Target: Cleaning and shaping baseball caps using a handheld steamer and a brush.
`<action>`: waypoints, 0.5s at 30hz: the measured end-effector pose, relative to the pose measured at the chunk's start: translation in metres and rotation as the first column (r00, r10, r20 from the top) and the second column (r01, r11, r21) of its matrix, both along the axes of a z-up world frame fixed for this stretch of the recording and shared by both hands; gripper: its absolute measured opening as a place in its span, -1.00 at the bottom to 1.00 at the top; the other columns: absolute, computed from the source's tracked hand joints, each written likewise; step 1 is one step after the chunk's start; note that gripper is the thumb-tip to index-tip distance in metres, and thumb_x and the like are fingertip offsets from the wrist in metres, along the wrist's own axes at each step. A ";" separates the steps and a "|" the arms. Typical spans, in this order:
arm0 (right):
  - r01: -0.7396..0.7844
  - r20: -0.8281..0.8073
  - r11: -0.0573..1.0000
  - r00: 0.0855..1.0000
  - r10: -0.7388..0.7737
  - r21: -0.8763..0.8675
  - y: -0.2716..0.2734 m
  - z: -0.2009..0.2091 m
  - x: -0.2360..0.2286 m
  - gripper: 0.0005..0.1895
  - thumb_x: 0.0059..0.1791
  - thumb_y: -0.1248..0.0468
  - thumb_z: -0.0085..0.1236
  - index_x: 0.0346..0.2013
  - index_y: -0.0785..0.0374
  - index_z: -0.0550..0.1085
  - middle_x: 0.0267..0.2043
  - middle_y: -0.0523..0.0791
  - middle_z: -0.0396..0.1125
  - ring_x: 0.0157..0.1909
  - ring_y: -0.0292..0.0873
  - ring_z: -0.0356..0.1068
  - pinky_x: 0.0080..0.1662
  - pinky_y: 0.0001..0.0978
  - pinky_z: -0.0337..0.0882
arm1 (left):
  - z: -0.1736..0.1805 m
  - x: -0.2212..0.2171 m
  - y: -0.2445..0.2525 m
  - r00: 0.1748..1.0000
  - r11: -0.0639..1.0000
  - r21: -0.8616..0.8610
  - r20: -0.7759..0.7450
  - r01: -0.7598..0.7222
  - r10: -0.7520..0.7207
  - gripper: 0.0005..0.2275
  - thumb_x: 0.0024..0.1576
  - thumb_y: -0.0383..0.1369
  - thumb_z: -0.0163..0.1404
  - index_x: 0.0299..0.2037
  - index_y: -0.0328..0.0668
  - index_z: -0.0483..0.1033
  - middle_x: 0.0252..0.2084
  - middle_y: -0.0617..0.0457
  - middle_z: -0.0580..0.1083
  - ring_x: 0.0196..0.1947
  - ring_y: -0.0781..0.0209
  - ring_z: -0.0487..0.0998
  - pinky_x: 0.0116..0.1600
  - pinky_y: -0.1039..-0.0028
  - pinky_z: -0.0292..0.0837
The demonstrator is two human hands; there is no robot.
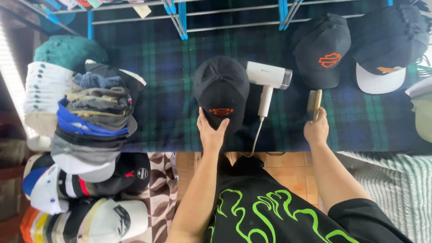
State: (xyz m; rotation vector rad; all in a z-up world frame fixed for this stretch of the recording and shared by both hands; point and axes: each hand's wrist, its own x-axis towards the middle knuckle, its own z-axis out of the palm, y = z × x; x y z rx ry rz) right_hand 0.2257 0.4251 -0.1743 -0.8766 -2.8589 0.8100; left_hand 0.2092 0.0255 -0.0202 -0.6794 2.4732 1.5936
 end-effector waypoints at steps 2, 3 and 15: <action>-0.023 -0.127 1.000 0.992 0.021 -0.018 -0.015 0.018 -0.006 -0.28 -0.06 0.38 0.04 0.39 -0.02 0.14 0.04 0.16 0.36 0.07 0.33 0.40 0.10 0.15 0.38 | -0.020 0.005 -0.003 0.998 0.999 0.017 0.039 -0.049 0.049 -0.03 -0.05 0.02 0.28 0.54 0.24 -0.10 0.43 -0.21 0.11 0.45 -0.15 0.17 0.48 0.05 0.11; -0.037 -0.253 0.999 0.967 0.028 -0.030 -0.022 0.030 -0.011 -0.29 -0.07 0.38 0.05 0.38 -0.02 0.18 -0.02 0.14 0.42 0.00 0.31 0.45 0.03 0.16 0.45 | -0.029 0.004 -0.004 0.993 0.995 0.038 0.078 -0.087 0.084 -0.06 -0.05 0.06 0.28 0.53 0.38 -0.05 0.41 -0.16 0.16 0.44 -0.09 0.22 0.48 0.12 0.15; -0.660 -0.731 0.744 0.455 0.509 0.107 -0.187 0.202 -0.034 -0.54 -0.01 0.35 0.23 0.21 0.14 0.49 0.12 -0.06 0.42 0.03 0.05 0.49 -0.03 -0.16 0.54 | -0.028 0.021 0.037 0.962 0.971 -0.005 0.132 -0.239 0.238 -0.16 0.03 -0.13 0.26 0.52 0.34 0.03 0.34 -0.30 0.31 0.37 -0.22 0.32 0.42 0.05 0.23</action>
